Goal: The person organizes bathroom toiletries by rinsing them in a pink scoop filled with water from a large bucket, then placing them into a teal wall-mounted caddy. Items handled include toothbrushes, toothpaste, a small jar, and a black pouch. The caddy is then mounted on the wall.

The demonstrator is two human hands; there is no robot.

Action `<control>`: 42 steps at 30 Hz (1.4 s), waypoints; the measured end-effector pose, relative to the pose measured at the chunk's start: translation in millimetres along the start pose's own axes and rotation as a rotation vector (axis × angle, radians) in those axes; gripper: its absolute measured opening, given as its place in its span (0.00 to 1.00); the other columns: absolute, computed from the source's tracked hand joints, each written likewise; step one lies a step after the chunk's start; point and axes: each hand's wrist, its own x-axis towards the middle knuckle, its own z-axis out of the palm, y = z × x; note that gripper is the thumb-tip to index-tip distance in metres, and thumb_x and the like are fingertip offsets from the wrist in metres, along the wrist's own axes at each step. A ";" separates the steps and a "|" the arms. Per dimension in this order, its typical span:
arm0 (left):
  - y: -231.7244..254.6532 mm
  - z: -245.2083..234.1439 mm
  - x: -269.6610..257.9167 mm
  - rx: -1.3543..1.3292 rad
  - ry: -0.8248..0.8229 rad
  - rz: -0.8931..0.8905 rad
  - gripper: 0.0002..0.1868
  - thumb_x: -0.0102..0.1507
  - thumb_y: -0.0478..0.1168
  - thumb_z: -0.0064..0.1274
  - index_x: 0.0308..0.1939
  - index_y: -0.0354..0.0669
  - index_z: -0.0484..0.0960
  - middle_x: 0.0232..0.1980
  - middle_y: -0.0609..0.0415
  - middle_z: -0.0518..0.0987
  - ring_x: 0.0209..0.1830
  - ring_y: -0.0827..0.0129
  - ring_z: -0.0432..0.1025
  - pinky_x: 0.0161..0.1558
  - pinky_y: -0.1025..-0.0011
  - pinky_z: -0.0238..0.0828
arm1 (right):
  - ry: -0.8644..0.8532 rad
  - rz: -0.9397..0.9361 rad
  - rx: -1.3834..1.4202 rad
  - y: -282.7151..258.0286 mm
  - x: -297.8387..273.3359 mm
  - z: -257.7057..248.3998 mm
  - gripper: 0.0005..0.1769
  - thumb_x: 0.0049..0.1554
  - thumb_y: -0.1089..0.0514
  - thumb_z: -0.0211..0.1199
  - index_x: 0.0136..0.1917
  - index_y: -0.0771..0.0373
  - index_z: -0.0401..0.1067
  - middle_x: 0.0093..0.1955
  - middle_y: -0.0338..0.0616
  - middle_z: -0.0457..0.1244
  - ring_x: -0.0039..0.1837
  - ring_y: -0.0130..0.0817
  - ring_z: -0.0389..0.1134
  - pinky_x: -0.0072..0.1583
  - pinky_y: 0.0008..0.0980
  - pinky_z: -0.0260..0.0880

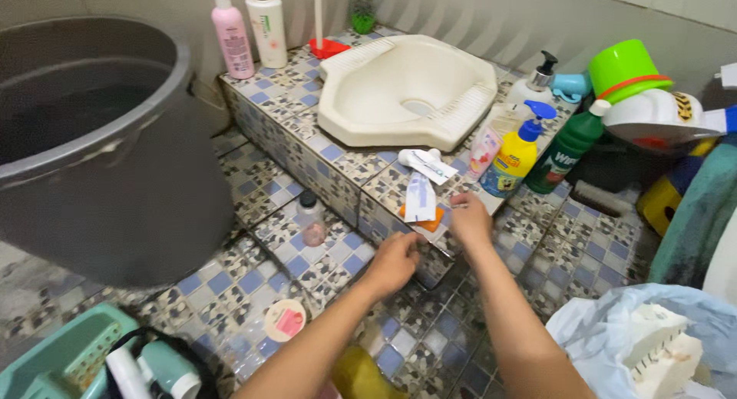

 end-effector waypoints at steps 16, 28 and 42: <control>-12.2 -17.0 44.2 -0.010 0.286 -0.187 0.26 0.57 0.28 0.51 0.61 0.40 0.75 0.58 0.44 0.76 0.53 0.52 0.72 0.58 0.63 0.68 | -0.215 -0.425 -0.042 -10.5 -10.5 4.2 0.29 0.51 0.53 0.68 0.63 0.66 0.68 0.57 0.54 0.66 0.59 0.45 0.69 0.60 0.38 0.69; -0.1 19.5 26.9 -0.056 0.300 -0.145 0.33 0.56 0.27 0.51 0.66 0.39 0.69 0.68 0.44 0.71 0.64 0.45 0.63 0.67 0.58 0.58 | -0.270 -0.559 -0.449 -35.2 -40.3 9.4 0.45 0.39 0.55 0.78 0.67 0.64 0.63 0.63 0.56 0.59 0.66 0.57 0.58 0.64 0.49 0.62; -5.0 22.6 17.1 -0.298 0.345 -0.352 0.34 0.57 0.26 0.48 0.69 0.46 0.69 0.61 0.48 0.77 0.53 0.64 0.74 0.54 0.70 0.71 | -0.237 -0.622 -0.227 -20.3 -41.3 10.3 0.27 0.45 0.61 0.72 0.59 0.63 0.72 0.53 0.55 0.67 0.56 0.55 0.68 0.57 0.46 0.69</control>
